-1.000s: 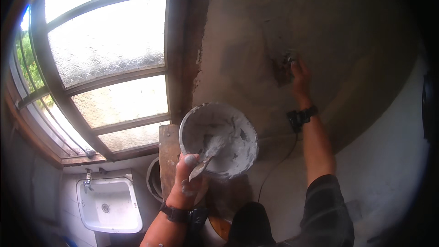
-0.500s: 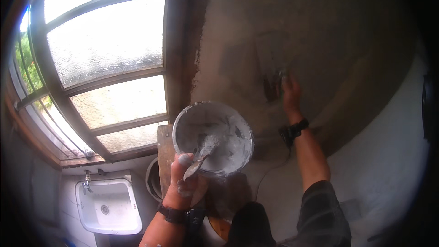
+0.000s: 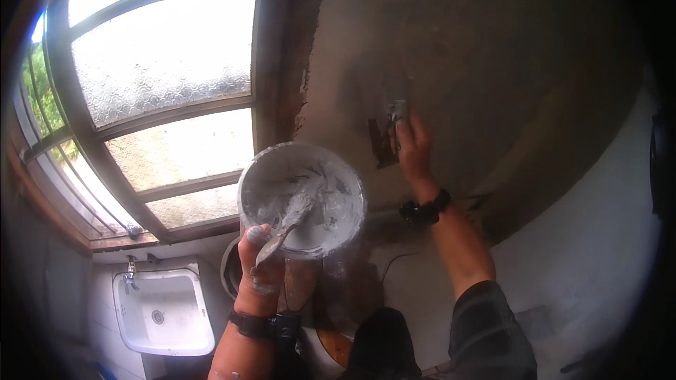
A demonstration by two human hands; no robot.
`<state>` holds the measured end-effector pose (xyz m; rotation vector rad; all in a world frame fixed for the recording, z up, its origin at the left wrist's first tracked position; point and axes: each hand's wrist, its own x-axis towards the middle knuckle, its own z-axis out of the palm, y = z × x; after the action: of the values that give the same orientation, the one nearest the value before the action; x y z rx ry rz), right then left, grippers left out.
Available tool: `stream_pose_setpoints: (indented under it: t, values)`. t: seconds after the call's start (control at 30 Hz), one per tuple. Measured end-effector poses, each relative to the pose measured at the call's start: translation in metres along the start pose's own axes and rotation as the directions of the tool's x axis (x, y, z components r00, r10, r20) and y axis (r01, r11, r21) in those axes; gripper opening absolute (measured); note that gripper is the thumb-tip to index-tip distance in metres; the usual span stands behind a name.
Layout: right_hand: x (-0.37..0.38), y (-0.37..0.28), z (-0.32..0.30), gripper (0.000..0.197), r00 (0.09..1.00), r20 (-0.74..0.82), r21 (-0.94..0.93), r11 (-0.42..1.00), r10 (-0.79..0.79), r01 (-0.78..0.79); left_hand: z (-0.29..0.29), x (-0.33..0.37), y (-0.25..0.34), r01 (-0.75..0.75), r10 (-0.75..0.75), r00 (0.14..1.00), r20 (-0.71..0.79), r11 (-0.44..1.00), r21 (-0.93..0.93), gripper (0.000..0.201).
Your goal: The person applies plaster to a wall using a trowel and a bucket. They repeatedly scoop plaster from the bucket and spread it onto the wall surface, smoothing it with the trowel. The task involves consistent hand movements to cover the wall area.
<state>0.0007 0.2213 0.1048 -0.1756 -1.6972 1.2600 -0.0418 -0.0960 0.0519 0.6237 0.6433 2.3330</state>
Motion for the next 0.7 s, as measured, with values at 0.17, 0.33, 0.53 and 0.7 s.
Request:
stream_pose_setpoints:
  t: [0.17,0.33,0.53,0.7]
  values:
    - [0.018,-0.014,0.025,0.031,0.99,-0.006,-0.013,0.99,-0.138,0.138,-0.033,-0.003,-0.006,0.018,-0.035,0.964,-0.264,0.998,-0.068,0.043]
    - [0.031,0.034,0.022,0.034,0.971,0.043,-0.109,0.964,-0.237,0.241,-0.029,0.001,-0.012,0.022,-0.05,0.971,-0.234,0.993,-0.118,0.045]
    - [-0.025,0.05,-0.005,0.036,0.999,0.034,-0.006,1.0,-0.019,0.019,-0.038,-0.002,-0.016,-0.015,-0.012,0.981,-0.194,0.991,-0.136,0.047]
    - [0.021,-0.044,0.03,0.033,0.986,-0.013,0.01,0.986,-0.164,0.165,-0.032,-0.005,-0.012,-0.051,0.031,0.981,-0.19,0.993,-0.102,0.051]
